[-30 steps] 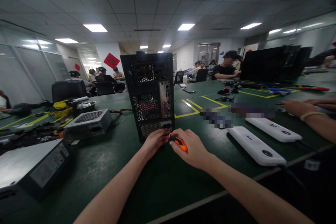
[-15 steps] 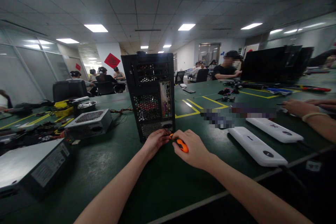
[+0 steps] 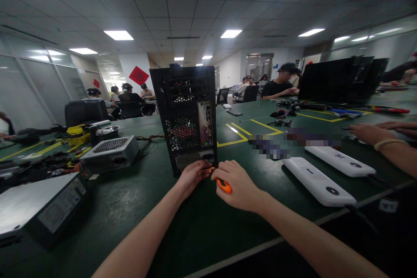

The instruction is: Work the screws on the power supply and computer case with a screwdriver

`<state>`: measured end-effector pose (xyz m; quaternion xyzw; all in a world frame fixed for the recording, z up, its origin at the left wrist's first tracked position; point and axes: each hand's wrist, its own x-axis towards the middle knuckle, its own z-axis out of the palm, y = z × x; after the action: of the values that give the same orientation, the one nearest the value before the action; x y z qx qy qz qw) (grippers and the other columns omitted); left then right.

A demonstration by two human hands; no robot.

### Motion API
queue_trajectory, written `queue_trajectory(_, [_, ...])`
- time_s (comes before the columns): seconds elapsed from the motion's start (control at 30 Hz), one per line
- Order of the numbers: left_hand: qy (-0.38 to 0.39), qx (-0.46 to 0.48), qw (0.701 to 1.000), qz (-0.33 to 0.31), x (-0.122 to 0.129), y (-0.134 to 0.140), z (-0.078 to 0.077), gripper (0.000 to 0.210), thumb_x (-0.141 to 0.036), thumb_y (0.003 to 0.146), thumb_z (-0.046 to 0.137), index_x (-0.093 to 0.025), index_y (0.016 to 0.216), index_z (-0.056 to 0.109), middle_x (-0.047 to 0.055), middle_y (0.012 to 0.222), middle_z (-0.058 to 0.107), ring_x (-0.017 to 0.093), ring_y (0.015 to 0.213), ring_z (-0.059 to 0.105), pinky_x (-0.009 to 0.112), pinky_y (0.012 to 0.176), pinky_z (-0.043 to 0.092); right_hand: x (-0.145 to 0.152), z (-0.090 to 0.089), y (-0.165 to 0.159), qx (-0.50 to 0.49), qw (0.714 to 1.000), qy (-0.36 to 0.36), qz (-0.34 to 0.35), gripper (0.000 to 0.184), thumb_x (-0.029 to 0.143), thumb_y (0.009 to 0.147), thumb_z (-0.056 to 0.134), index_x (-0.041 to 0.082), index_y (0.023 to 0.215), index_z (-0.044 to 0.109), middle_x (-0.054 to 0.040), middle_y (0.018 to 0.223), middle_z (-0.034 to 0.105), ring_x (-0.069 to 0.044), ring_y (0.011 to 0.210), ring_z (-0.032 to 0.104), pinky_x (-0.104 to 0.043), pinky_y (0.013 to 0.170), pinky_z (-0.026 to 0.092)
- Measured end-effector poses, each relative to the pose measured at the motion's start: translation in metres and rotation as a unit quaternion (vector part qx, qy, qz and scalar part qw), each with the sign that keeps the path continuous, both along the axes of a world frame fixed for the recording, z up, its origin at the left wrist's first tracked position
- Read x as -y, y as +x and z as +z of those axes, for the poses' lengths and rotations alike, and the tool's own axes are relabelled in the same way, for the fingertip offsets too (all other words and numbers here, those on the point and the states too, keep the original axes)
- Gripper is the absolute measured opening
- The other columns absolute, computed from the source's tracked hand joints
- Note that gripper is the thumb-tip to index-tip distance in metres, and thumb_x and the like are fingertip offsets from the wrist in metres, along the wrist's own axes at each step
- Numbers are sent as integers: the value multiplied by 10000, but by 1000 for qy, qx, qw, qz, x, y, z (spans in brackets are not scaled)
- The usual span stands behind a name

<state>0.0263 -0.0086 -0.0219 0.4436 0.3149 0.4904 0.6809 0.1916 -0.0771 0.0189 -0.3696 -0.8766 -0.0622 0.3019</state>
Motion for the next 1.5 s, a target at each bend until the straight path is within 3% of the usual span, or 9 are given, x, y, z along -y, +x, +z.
queue_trajectory(0.1, [-1, 2, 1000, 0, -1, 0, -1, 123, -150, 755, 544, -98, 842, 613, 117, 924, 636, 133, 732, 607, 236, 677, 465, 1, 1, 0, 4, 1000, 9, 3, 74, 236, 747, 509, 193, 798, 541, -19, 767, 525, -148, 729, 471, -296, 704, 316])
queue_trajectory(0.27, [2, 11, 1000, -10, -2, -1, -3, 134, -157, 755, 551, -101, 861, 611, 108, 908, 639, 130, 743, 607, 231, 687, 466, 1, 1, -1, -32, 999, -21, -14, 182, 258, 791, 470, 187, 957, 492, -13, 773, 557, -143, 696, 484, -287, 701, 335])
queue_trajectory(0.43, [5, 0, 1000, -8, -4, -1, -5, 132, -158, 757, 545, -102, 861, 603, 103, 919, 630, 126, 729, 603, 233, 676, 463, 0, 0, -1, -1, 1000, -12, 4, 156, 167, 704, 515, 193, 857, 519, -13, 773, 548, -149, 730, 488, -295, 716, 315])
queue_trajectory(0.63, [10, -4, 1000, -9, -2, -1, -3, 160, -149, 752, 548, -118, 907, 576, 90, 886, 628, 125, 733, 599, 242, 706, 452, 0, 0, -3, -2, 1000, 3, 6, 152, 312, 806, 461, 189, 870, 523, -20, 752, 560, -151, 716, 500, -310, 730, 311])
queue_trajectory(0.77, [18, -9, 1000, -13, -1, 0, -3, 186, -147, 750, 545, -119, 934, 564, 75, 832, 625, 116, 698, 588, 248, 702, 444, 1, -1, -5, -6, 1000, 0, -4, 126, 232, 771, 469, 178, 881, 496, -13, 728, 545, -139, 666, 475, -305, 715, 316])
queue_trajectory(0.93, [27, -26, 999, -17, -2, 1, -5, 201, -159, 767, 514, -118, 959, 558, 80, 861, 617, 110, 701, 581, 237, 685, 439, 2, -1, -4, 43, 999, 25, 5, 119, 177, 688, 530, 192, 806, 528, -31, 822, 532, -162, 765, 450, -311, 726, 305])
queue_trajectory(1.2, [21, -18, 999, -19, 0, 1, -2, 183, -126, 760, 503, -108, 936, 552, 82, 840, 615, 122, 724, 587, 250, 715, 440, -1, -3, -6, 8, 999, 22, -25, 131, 238, 797, 448, 170, 892, 509, -32, 783, 550, -151, 714, 470, -317, 728, 319])
queue_trajectory(1.5, [8, -2, 1000, 13, 0, 3, -2, 151, -115, 769, 482, -105, 904, 548, 81, 835, 612, 118, 704, 589, 240, 700, 442, 1, -3, -8, 98, 993, 66, 0, 69, 229, 741, 509, 189, 791, 534, -56, 855, 519, -177, 786, 429, -321, 715, 312])
